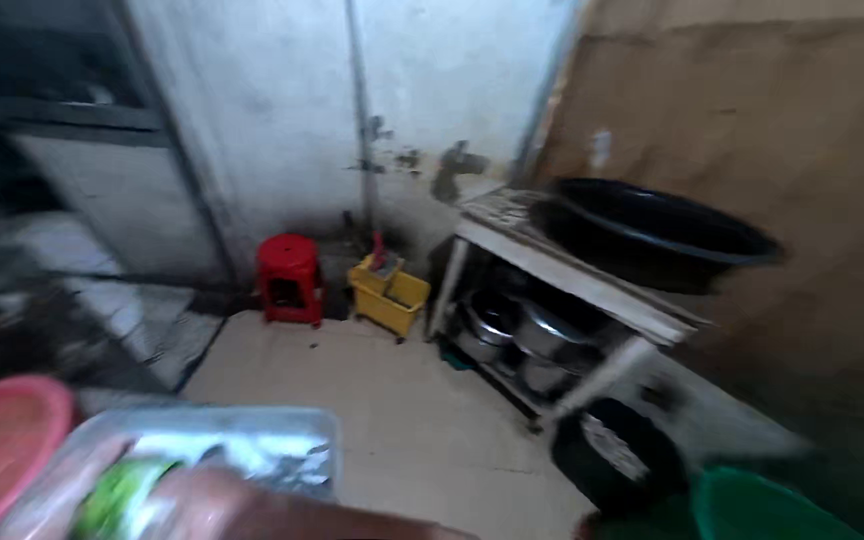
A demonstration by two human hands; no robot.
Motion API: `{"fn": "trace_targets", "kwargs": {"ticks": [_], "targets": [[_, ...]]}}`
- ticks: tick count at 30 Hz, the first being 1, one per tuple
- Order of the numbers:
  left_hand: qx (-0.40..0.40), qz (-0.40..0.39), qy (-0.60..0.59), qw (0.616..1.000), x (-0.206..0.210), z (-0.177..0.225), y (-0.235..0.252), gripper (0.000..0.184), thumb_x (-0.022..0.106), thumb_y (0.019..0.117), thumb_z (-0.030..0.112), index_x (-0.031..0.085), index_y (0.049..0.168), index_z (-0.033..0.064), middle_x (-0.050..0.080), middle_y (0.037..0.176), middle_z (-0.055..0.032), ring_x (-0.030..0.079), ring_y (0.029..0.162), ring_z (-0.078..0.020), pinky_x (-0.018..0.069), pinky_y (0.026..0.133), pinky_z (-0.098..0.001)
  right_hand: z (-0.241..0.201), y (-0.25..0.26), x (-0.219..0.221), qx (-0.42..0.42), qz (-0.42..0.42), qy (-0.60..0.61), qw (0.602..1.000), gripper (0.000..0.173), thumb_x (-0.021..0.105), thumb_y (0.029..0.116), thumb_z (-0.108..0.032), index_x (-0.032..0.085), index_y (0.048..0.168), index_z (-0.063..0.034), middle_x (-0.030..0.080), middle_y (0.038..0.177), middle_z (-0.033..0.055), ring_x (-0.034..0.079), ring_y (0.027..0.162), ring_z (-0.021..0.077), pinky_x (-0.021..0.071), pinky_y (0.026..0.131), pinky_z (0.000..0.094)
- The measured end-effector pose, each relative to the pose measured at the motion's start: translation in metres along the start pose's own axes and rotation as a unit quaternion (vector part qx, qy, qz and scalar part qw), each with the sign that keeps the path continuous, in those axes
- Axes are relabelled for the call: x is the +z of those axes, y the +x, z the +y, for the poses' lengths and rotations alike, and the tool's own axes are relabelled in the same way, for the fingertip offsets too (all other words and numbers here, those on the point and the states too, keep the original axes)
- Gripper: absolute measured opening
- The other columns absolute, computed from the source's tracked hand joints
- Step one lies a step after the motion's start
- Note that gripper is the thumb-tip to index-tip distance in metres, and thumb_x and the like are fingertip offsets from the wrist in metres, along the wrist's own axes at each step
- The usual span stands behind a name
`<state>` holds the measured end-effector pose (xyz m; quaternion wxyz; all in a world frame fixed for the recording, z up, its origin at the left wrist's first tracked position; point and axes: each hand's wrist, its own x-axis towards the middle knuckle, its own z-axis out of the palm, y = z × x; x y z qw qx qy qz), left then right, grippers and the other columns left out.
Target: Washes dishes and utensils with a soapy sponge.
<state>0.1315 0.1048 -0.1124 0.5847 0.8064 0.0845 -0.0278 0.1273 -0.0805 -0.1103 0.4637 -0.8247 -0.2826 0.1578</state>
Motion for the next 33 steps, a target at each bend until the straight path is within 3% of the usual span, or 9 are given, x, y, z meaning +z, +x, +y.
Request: {"fn": "trace_targets", "kwargs": {"ticks": [4,7,11,13,15,18,22,29,33], "targets": [[0.062,0.119,-0.493,0.860,0.045,0.008,-0.005,0.052,0.016,0.1108,0.039,0.060,0.115,0.0118,0.075,0.098,-0.0057,0.074,0.085,-0.0162,0.0628,0.069,-0.0318,-0.032,0.019,0.007,0.173,0.125,0.439,0.873,0.022,0.048,0.1067,-0.010,0.061,0.121,0.0016,0.065,0.104,0.0111,0.063,0.091,0.0134,0.0545,0.082,0.0300],[0.003,0.151,-0.528,0.836,0.058,-0.010,-0.015,0.043,0.028,0.1118,0.042,0.059,0.122,0.0135,0.071,0.095,-0.0035,0.071,0.080,-0.0131,0.0603,0.065,-0.0300,-0.015,0.021,0.030,0.057,0.041,0.049,0.996,0.037,0.052,0.1027,-0.009,0.058,0.132,0.0133,0.064,0.129,0.0276,0.061,0.125,0.0315,0.0430,0.112,0.0420],[-0.098,0.250,-0.423,0.865,0.070,-0.023,-0.020,0.054,0.060,0.1038,0.036,0.039,0.151,0.0179,0.065,0.120,-0.0140,0.067,0.100,-0.0250,0.0575,0.082,-0.0446,0.027,0.036,0.035,-0.015,-0.122,-0.286,0.950,0.039,0.050,0.1029,-0.015,0.063,0.130,0.0093,0.065,0.130,0.0272,0.054,0.135,0.0407,0.0109,0.126,0.0611],[-0.099,0.256,-0.437,0.857,0.073,-0.022,-0.025,0.057,0.060,0.1034,0.039,0.037,0.152,0.0206,0.064,0.123,-0.0138,0.066,0.101,-0.0254,0.0563,0.082,-0.0449,0.013,0.036,0.036,0.112,-0.043,-0.048,0.992,0.032,0.053,0.1009,-0.003,0.060,0.128,0.0126,0.066,0.124,0.0245,0.062,0.122,0.0260,0.0394,0.115,0.0350],[-0.079,0.212,-0.474,0.851,0.068,-0.023,-0.035,0.055,0.056,0.1033,0.046,0.039,0.151,0.0241,0.065,0.124,-0.0078,0.066,0.104,-0.0202,0.0569,0.085,-0.0413,-0.006,0.031,0.043,0.198,0.077,0.251,0.944,0.018,0.045,0.1051,-0.006,0.060,0.113,0.0012,0.065,0.092,0.0130,0.065,0.081,0.0173,0.0568,0.072,0.0347],[-0.074,0.169,-0.478,0.858,0.057,-0.017,-0.043,0.043,0.050,0.1045,0.049,0.054,0.136,0.0196,0.066,0.108,-0.0032,0.064,0.092,-0.0143,0.0550,0.076,-0.0343,-0.016,0.026,0.037,0.138,-0.009,0.054,0.989,0.026,0.050,0.1049,-0.006,0.062,0.122,0.0102,0.066,0.114,0.0238,0.064,0.108,0.0295,0.0501,0.098,0.0436],[-0.106,0.219,-0.419,0.875,0.048,-0.021,-0.043,0.059,0.064,0.0977,0.042,0.045,0.148,0.0169,0.064,0.125,-0.0114,0.063,0.109,-0.0247,0.0541,0.088,-0.0459,0.022,0.017,0.023,-0.198,-0.061,-0.249,0.946,0.026,0.065,0.0896,0.004,0.073,0.114,0.0019,0.072,0.117,0.0208,0.068,0.114,0.0381,0.0511,0.103,0.0567],[-0.031,0.210,0.006,0.977,0.037,-0.008,-0.062,0.067,0.080,0.0853,0.014,0.048,0.143,0.0036,0.068,0.117,-0.0215,0.069,0.102,-0.0319,0.0579,0.088,-0.0520,0.014,0.001,-0.008,-0.038,0.063,0.034,0.997,0.054,0.055,0.1001,-0.020,0.047,0.152,-0.0062,0.047,0.155,0.0155,0.056,0.131,0.0243,0.0488,0.105,0.0467],[-0.022,0.095,0.258,0.961,0.079,0.020,-0.063,0.059,0.080,0.0825,0.026,0.059,0.135,0.0071,0.065,0.128,-0.0146,0.065,0.115,-0.0311,0.0547,0.093,-0.0537,0.012,0.022,-0.007,-0.020,0.075,0.041,0.996,0.044,0.054,0.1043,-0.025,0.056,0.143,-0.0055,0.068,0.124,0.0145,0.067,0.108,0.0234,0.0538,0.094,0.0490]]}}
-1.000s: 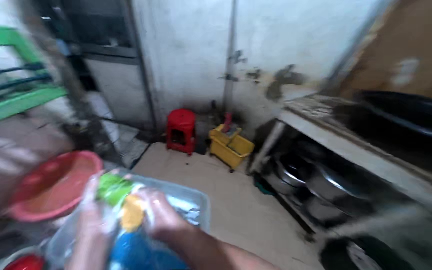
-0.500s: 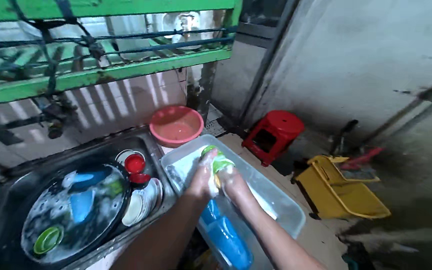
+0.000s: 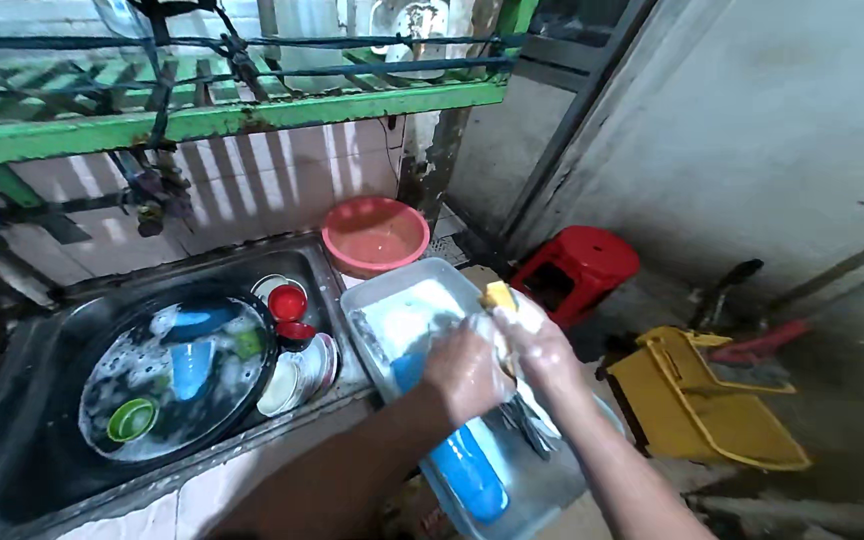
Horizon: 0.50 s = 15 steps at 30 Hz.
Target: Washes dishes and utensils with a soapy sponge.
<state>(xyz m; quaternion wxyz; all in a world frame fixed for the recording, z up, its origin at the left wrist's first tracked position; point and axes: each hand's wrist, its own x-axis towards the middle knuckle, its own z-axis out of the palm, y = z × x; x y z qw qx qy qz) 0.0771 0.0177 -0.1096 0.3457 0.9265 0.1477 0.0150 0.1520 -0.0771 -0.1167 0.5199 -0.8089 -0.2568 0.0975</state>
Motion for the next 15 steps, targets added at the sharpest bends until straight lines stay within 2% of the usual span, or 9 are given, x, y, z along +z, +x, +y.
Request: {"fn": "trace_targets", "kwargs": {"ticks": [1,2,3,5,7,9,11,13,15], "targets": [[0.018,0.001,0.020,1.000,-0.002,0.002,-0.001,0.064,0.079,0.0834,0.027,0.057,0.140,0.0082,0.063,0.133,-0.0136,0.062,0.120,-0.0306,0.0532,0.095,-0.0539,0.002,0.004,-0.001,0.028,0.006,0.029,0.999,0.042,0.052,0.1060,-0.028,0.056,0.142,-0.0066,0.069,0.117,0.0138,0.067,0.100,0.0215,0.0551,0.089,0.0476],[0.032,0.007,0.035,0.999,-0.006,0.001,-0.002,0.065,0.078,0.0849,0.027,0.055,0.143,0.0082,0.062,0.137,-0.0137,0.060,0.125,-0.0312,0.0513,0.097,-0.0549,0.003,0.003,0.002,0.025,0.015,0.030,0.999,0.042,0.050,0.1069,-0.029,0.055,0.142,-0.0061,0.069,0.117,0.0139,0.067,0.099,0.0206,0.0547,0.088,0.0467],[0.043,0.026,0.045,0.998,-0.011,-0.002,-0.003,0.064,0.078,0.0850,0.024,0.056,0.142,0.0062,0.062,0.136,-0.0155,0.059,0.125,-0.0334,0.0508,0.096,-0.0566,0.002,-0.001,0.006,-0.012,0.029,0.005,0.999,0.044,0.047,0.1062,-0.028,0.055,0.143,-0.0039,0.068,0.121,0.0160,0.067,0.104,0.0223,0.0538,0.092,0.0480],[0.034,0.072,0.041,0.996,-0.028,-0.014,-0.003,0.052,0.079,0.0858,0.018,0.061,0.132,0.0021,0.064,0.128,-0.0195,0.061,0.118,-0.0375,0.0504,0.095,-0.0589,0.000,-0.013,0.016,-0.131,0.032,-0.068,0.989,0.049,0.046,0.1035,-0.022,0.051,0.146,0.0026,0.065,0.131,0.0225,0.066,0.114,0.0289,0.0523,0.098,0.0508],[-0.010,0.114,0.020,0.993,-0.051,-0.040,0.000,0.065,0.081,0.0838,0.018,0.056,0.142,0.0068,0.063,0.131,-0.0206,0.062,0.118,-0.0388,0.0482,0.100,-0.0611,0.004,-0.024,0.021,-0.216,0.005,-0.113,0.970,0.046,0.052,0.0994,-0.018,0.058,0.139,0.0047,0.070,0.122,0.0224,0.071,0.107,0.0291,0.0563,0.095,0.0485],[-0.067,0.184,0.034,0.980,-0.077,-0.082,-0.003,0.065,0.078,0.0872,0.026,0.054,0.147,0.0181,0.063,0.133,-0.0172,0.066,0.113,-0.0364,0.0548,0.092,-0.0601,0.015,-0.035,0.016,-0.170,-0.070,-0.132,0.974,0.041,0.058,0.0981,-0.018,0.065,0.135,0.0005,0.071,0.122,0.0191,0.070,0.112,0.0282,0.0548,0.100,0.0476],[-0.151,0.230,0.082,0.958,-0.112,-0.129,-0.021,0.064,0.077,0.0888,0.035,0.054,0.147,0.0221,0.060,0.137,-0.0178,0.067,0.110,-0.0386,0.0562,0.087,-0.0622,0.030,-0.041,-0.001,-0.073,-0.123,-0.146,0.979,0.039,0.061,0.0976,-0.014,0.065,0.134,0.0005,0.068,0.128,0.0226,0.066,0.119,0.0345,0.0500,0.105,0.0527],[-0.244,0.246,0.132,0.929,-0.145,-0.173,-0.050,0.053,0.069,0.0957,0.043,0.060,0.140,0.0154,0.056,0.140,-0.0225,0.064,0.115,-0.0461,0.0526,0.089,-0.0680,0.041,-0.040,-0.018,-0.004,-0.155,-0.163,0.974,0.045,0.061,0.0937,-0.012,0.060,0.136,0.0025,0.062,0.133,0.0273,0.058,0.124,0.0422,0.0452,0.106,0.0591],[-0.282,0.255,0.162,0.911,-0.162,-0.202,-0.071,0.043,0.056,0.1051,0.040,0.069,0.126,0.0047,0.055,0.141,-0.0259,0.055,0.126,-0.0496,0.0459,0.098,-0.0698,0.047,-0.042,-0.020,0.017,-0.168,-0.183,0.969,0.044,0.064,0.0872,-0.008,0.060,0.129,0.0052,0.060,0.129,0.0291,0.057,0.121,0.0443,0.0465,0.101,0.0593]]}}
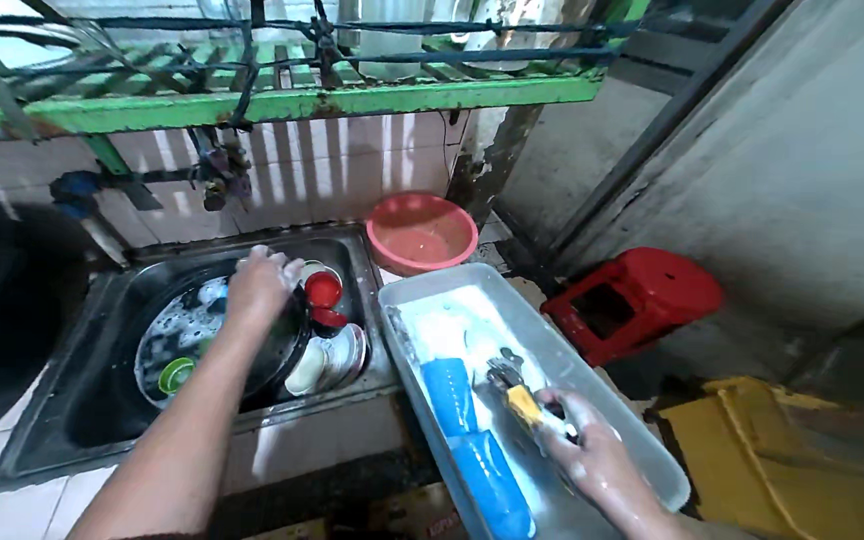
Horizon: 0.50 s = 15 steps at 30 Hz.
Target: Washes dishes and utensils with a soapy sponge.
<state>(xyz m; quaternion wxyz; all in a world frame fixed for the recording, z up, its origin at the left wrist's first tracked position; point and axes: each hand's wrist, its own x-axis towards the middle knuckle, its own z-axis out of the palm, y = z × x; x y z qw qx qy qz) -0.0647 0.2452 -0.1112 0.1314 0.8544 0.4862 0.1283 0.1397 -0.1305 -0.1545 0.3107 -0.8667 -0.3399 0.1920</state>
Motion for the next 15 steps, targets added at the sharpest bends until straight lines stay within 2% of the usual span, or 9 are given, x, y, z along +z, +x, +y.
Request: {"fn": "trace_targets", "kwargs": {"ticks": [2,4,6,8,10,11,13,14,15], "targets": [[0.054,0.000,-0.014,0.998,-0.004,0.009,-0.006,0.035,0.052,0.1077,0.027,0.072,0.121,0.0021,0.058,0.141,-0.0225,0.052,0.133,-0.0441,0.0419,0.108,-0.0640,-0.003,0.002,0.009,-0.013,-0.035,-0.046,0.998,0.034,0.066,0.0872,-0.004,0.065,0.119,0.0056,0.062,0.125,0.0295,0.058,0.122,0.0454,0.0470,0.102,0.0588],[0.223,-0.043,-0.062,0.972,0.001,0.054,-0.030,0.023,0.059,0.1013,0.011,0.075,0.116,0.0034,0.066,0.131,-0.0190,0.059,0.127,-0.0366,0.0459,0.108,-0.0552,-0.004,0.008,0.019,-0.021,-0.108,-0.137,0.984,0.030,0.066,0.0907,-0.008,0.069,0.119,0.0018,0.063,0.127,0.0273,0.056,0.126,0.0445,0.0439,0.108,0.0584],[0.388,-0.192,-0.084,0.897,0.015,0.112,-0.065,0.022,0.063,0.0986,0.007,0.074,0.118,0.0070,0.068,0.124,-0.0131,0.063,0.119,-0.0288,0.0503,0.105,-0.0491,-0.007,0.011,0.022,0.002,-0.199,-0.205,0.958,0.033,0.065,0.0938,-0.013,0.067,0.126,-0.0035,0.060,0.134,0.0240,0.053,0.132,0.0417,0.0421,0.111,0.0574],[0.487,-0.378,0.018,0.787,0.034,0.166,-0.087,0.026,0.058,0.0995,0.005,0.071,0.122,0.0057,0.066,0.126,-0.0166,0.062,0.120,-0.0353,0.0496,0.100,-0.0577,-0.011,0.010,0.020,0.024,-0.278,-0.230,0.932,0.038,0.067,0.0938,-0.015,0.064,0.131,-0.0051,0.054,0.143,0.0251,0.050,0.135,0.0429,0.0421,0.110,0.0588],[0.492,-0.445,0.157,0.732,0.056,0.191,-0.098,0.027,0.060,0.0973,0.007,0.067,0.123,0.0029,0.065,0.124,-0.0219,0.062,0.116,-0.0431,0.0499,0.091,-0.0648,-0.010,0.009,0.018,0.027,-0.307,-0.241,0.920,0.043,0.071,0.0906,-0.017,0.064,0.131,-0.0072,0.051,0.145,0.0250,0.046,0.138,0.0429,0.0417,0.111,0.0588],[0.486,-0.441,0.203,0.726,0.072,0.193,-0.100,0.029,0.061,0.0967,0.008,0.066,0.124,0.0016,0.063,0.127,-0.0228,0.060,0.118,-0.0443,0.0473,0.094,-0.0665,-0.010,0.008,0.018,0.025,-0.307,-0.240,0.921,0.044,0.073,0.0889,-0.015,0.064,0.131,-0.0074,0.050,0.145,0.0243,0.044,0.140,0.0424,0.0398,0.113,0.0580],[0.490,-0.410,0.241,0.730,0.106,0.187,-0.099,0.034,0.060,0.0968,0.006,0.062,0.131,0.0012,0.057,0.140,-0.0214,0.051,0.132,-0.0441,0.0329,0.111,-0.0687,-0.009,0.008,0.020,0.029,-0.299,-0.240,0.923,0.044,0.074,0.0878,-0.012,0.064,0.130,-0.0085,0.050,0.146,0.0223,0.043,0.141,0.0409,0.0391,0.114,0.0559],[0.495,-0.395,0.241,0.735,0.117,0.183,-0.097,0.038,0.060,0.0956,0.002,0.060,0.133,0.0014,0.054,0.144,-0.0211,0.047,0.135,-0.0444,0.0276,0.115,-0.0694,-0.009,0.009,0.020,0.032,-0.291,-0.236,0.927,0.044,0.074,0.0871,-0.010,0.064,0.130,-0.0082,0.051,0.146,0.0218,0.043,0.141,0.0405,0.0389,0.114,0.0550],[0.507,-0.379,0.236,0.737,0.123,0.180,-0.094,0.039,0.061,0.0937,-0.002,0.060,0.133,0.0014,0.054,0.143,-0.0220,0.048,0.134,-0.0453,0.0290,0.113,-0.0700,-0.009,0.009,0.021,0.034,-0.283,-0.230,0.930,0.044,0.074,0.0872,-0.010,0.064,0.130,-0.0075,0.051,0.146,0.0221,0.043,0.141,0.0406,0.0390,0.114,0.0550]]}}
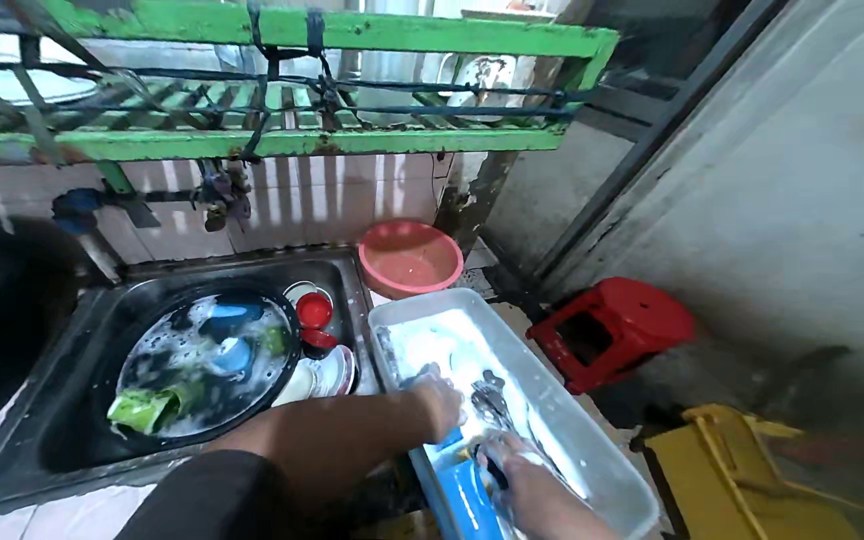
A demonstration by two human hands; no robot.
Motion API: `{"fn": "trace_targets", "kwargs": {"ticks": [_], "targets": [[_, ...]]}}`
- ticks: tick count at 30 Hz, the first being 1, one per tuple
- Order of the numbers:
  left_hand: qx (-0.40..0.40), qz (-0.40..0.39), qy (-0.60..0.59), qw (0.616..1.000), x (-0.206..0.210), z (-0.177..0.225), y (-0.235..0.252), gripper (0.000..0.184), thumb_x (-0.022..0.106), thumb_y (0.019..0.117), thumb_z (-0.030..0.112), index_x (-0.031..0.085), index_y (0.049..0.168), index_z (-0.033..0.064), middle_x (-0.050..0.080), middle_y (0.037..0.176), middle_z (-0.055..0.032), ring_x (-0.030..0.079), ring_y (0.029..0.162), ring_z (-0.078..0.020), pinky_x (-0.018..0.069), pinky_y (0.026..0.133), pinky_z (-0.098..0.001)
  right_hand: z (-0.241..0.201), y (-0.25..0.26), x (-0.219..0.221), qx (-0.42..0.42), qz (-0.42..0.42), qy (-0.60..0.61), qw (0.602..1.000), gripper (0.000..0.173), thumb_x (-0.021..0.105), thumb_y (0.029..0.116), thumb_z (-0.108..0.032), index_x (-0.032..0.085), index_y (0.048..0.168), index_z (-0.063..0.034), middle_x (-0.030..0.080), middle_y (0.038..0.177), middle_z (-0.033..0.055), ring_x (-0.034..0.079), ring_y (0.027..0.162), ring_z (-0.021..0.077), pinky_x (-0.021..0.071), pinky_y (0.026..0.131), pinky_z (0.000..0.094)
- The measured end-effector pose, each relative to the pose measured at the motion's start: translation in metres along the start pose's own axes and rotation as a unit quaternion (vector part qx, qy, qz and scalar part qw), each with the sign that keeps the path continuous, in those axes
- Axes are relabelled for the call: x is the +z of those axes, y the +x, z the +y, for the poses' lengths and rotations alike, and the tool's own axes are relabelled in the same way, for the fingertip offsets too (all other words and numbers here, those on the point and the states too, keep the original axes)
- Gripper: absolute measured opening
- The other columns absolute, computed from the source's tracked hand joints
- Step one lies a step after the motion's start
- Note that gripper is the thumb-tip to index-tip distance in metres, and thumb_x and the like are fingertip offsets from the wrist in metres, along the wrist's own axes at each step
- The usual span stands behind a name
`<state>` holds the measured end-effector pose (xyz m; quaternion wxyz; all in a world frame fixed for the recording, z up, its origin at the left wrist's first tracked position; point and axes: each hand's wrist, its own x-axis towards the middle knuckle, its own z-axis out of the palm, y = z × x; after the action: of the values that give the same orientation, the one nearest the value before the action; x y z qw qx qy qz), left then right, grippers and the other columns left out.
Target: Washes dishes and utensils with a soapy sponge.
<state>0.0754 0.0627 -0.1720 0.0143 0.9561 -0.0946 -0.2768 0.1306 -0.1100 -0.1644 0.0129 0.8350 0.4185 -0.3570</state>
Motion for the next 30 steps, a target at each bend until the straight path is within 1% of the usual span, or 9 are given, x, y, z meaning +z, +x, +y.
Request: {"fn": "trace_targets", "kwargs": {"ticks": [6,9,12,15,18,21,25,28,30], "targets": [[0.001,0.186,-0.247,0.951,-0.026,-0.043,-0.017,0.054,0.080,0.0837,0.013,0.061,0.134,0.0061,0.066,0.126,-0.0189,0.064,0.117,-0.0370,0.0503,0.099,-0.0606,0.024,0.007,-0.001,0.013,0.101,0.255,0.962,0.056,0.067,0.0909,-0.013,0.055,0.144,-0.0028,0.059,0.138,0.0232,0.057,0.129,0.0355,0.0447,0.110,0.0531],[-0.073,0.381,-0.600,0.700,-0.042,-0.037,-0.038,0.065,0.076,0.0920,0.015,0.045,0.146,-0.0038,0.063,0.131,-0.0234,0.064,0.118,-0.0310,0.0520,0.104,-0.0478,0.006,-0.005,-0.011,0.041,0.240,0.525,0.815,0.037,0.049,0.1020,-0.008,0.056,0.137,0.0031,0.066,0.120,0.0168,0.065,0.104,0.0203,0.0542,0.091,0.0397],[-0.072,0.413,-0.803,0.424,-0.034,-0.006,-0.023,0.062,0.058,0.1016,0.045,0.038,0.153,0.0168,0.058,0.138,-0.0128,0.060,0.121,-0.0252,0.0512,0.100,-0.0461,-0.046,-0.011,-0.029,-0.012,0.357,0.631,0.689,0.027,0.046,0.1034,-0.008,0.060,0.122,0.0051,0.070,0.097,0.0056,0.068,0.083,0.0069,0.0590,0.075,0.0262],[-0.084,0.349,-0.884,0.300,-0.040,0.014,-0.010,0.058,0.044,0.1062,0.054,0.048,0.147,0.0121,0.060,0.136,-0.0134,0.059,0.121,-0.0250,0.0498,0.100,-0.0461,-0.061,0.006,-0.025,-0.096,0.423,0.391,0.812,0.034,0.052,0.0986,-0.002,0.063,0.127,0.0130,0.068,0.125,0.0221,0.065,0.117,0.0223,0.0503,0.103,0.0368],[-0.113,0.342,-0.885,0.296,-0.046,0.021,-0.001,0.055,0.050,0.1065,0.046,0.044,0.147,0.0087,0.062,0.126,-0.0161,0.062,0.109,-0.0249,0.0529,0.091,-0.0429,-0.038,0.035,-0.024,-0.171,0.442,0.031,0.880,0.024,0.062,0.0887,0.003,0.070,0.109,0.0147,0.069,0.113,0.0343,0.066,0.113,0.0506,0.0502,0.100,0.0627],[-0.138,0.357,-0.865,0.325,-0.042,0.017,0.006,0.064,0.057,0.1042,0.044,0.036,0.152,0.0066,0.058,0.134,-0.0201,0.060,0.116,-0.0293,0.0517,0.095,-0.0465,-0.036,0.046,-0.042,-0.085,0.366,0.189,0.907,0.023,0.064,0.0934,-0.001,0.068,0.109,0.0148,0.071,0.106,0.0282,0.069,0.105,0.0382,0.0528,0.097,0.0540],[-0.052,0.305,-0.891,0.333,-0.040,-0.005,-0.028,0.061,0.043,0.1028,0.062,0.053,0.139,0.0140,0.066,0.115,-0.0094,0.065,0.097,-0.0194,0.0557,0.082,-0.0406,-0.076,0.026,-0.062,-0.075,0.322,0.706,0.626,0.018,0.042,0.1055,-0.007,0.059,0.102,-0.0059,0.066,0.076,0.0015,0.066,0.063,0.0085,0.0578,0.054,0.0261],[-0.018,0.291,-0.899,0.327,-0.038,-0.005,-0.034,0.048,0.044,0.1037,0.057,0.060,0.122,0.0155,0.067,0.093,-0.0012,0.066,0.079,-0.0107,0.0565,0.069,-0.0298,-0.080,0.030,-0.042,-0.104,0.407,0.398,0.816,0.026,0.048,0.1000,-0.001,0.061,0.118,0.0112,0.069,0.100,0.0158,0.069,0.092,0.0198,0.0572,0.085,0.0354],[-0.069,0.327,-0.880,0.337,-0.041,0.007,-0.014,0.047,0.055,0.1040,0.040,0.048,0.142,0.0123,0.065,0.113,-0.0105,0.064,0.096,-0.0190,0.0551,0.082,-0.0380,-0.054,0.042,-0.029,-0.128,0.415,0.050,0.899,0.023,0.061,0.0930,0.000,0.069,0.106,0.0161,0.070,0.104,0.0332,0.069,0.104,0.0475,0.0520,0.094,0.0621]]}}
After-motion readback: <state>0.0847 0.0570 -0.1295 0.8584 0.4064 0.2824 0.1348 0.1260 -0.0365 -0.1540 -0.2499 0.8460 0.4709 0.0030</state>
